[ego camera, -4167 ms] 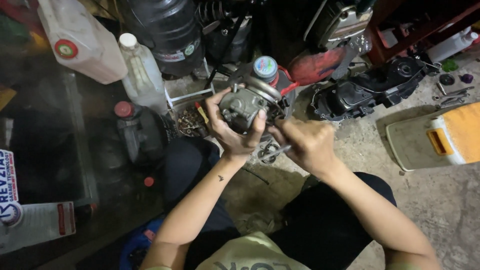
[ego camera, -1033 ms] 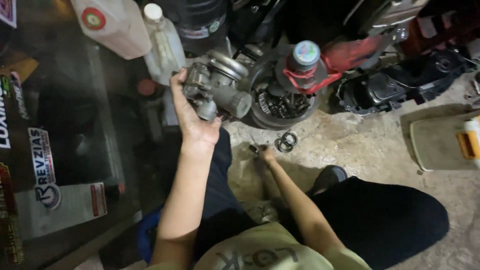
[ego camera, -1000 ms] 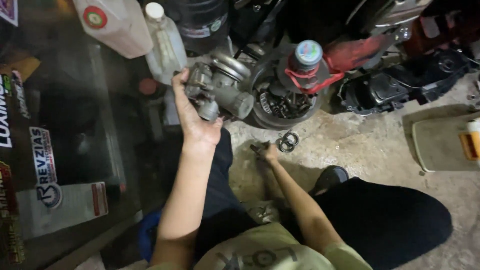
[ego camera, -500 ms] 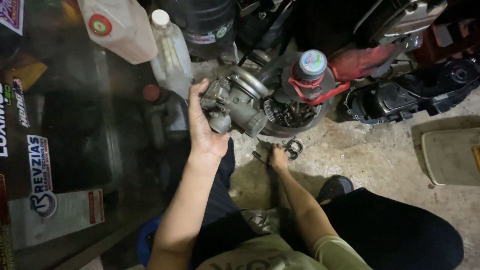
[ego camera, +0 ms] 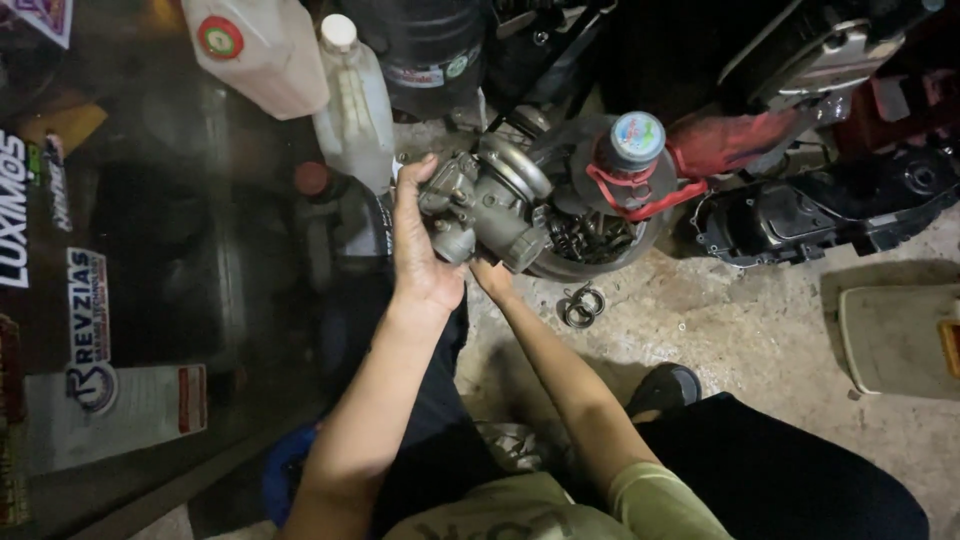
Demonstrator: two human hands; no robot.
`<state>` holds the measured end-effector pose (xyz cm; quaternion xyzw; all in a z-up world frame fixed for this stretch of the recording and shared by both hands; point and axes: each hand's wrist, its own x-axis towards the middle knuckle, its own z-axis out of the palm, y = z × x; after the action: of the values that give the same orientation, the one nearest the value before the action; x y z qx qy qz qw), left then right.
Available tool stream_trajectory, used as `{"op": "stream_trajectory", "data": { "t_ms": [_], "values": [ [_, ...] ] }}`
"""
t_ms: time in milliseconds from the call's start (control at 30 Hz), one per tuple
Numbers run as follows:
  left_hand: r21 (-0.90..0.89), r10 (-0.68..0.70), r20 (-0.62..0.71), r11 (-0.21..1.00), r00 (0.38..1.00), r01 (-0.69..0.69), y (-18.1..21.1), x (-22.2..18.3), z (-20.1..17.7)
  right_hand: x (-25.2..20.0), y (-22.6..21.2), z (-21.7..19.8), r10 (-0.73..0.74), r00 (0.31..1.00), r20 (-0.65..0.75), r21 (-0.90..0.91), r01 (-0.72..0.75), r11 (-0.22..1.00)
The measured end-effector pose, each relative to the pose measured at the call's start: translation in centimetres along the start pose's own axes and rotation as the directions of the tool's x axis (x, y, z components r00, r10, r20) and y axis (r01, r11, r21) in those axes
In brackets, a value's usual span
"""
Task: Disassembling a motorcycle carburetor using a screwdriver to remove screws and pry components apart.
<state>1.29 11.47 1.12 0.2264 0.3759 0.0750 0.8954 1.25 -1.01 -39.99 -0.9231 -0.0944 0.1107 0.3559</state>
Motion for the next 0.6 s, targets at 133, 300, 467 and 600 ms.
{"op": "stream_trajectory", "data": {
  "t_ms": [133, 300, 467, 600],
  "values": [
    [0.036, -0.011, 0.036, 0.999, 0.999, 0.01, -0.2, 0.0, 0.0, 0.0, -0.6, -0.1, 0.078, 0.997, 0.007, -0.031, -0.078, 0.996],
    [0.123, -0.048, 0.06, 0.992, 0.997, 0.041, -0.4, -2.5, 0.2, -6.4, 8.4, 3.4, 0.28, 0.953, 0.116, -0.354, -0.223, 0.908],
    [0.233, -0.026, 0.324, 0.971, 0.946, -0.053, -1.9, -1.9, 0.4, -7.9, 19.5, 9.5, 0.216, 0.908, 0.359, -0.676, 0.093, 0.731],
    [0.241, -0.041, 0.333, 0.97, 0.942, -0.043, -2.5, -2.2, 0.6, -6.8, 25.8, 14.1, 0.183, 0.91, 0.373, -0.692, 0.141, 0.708]
  ]
}}
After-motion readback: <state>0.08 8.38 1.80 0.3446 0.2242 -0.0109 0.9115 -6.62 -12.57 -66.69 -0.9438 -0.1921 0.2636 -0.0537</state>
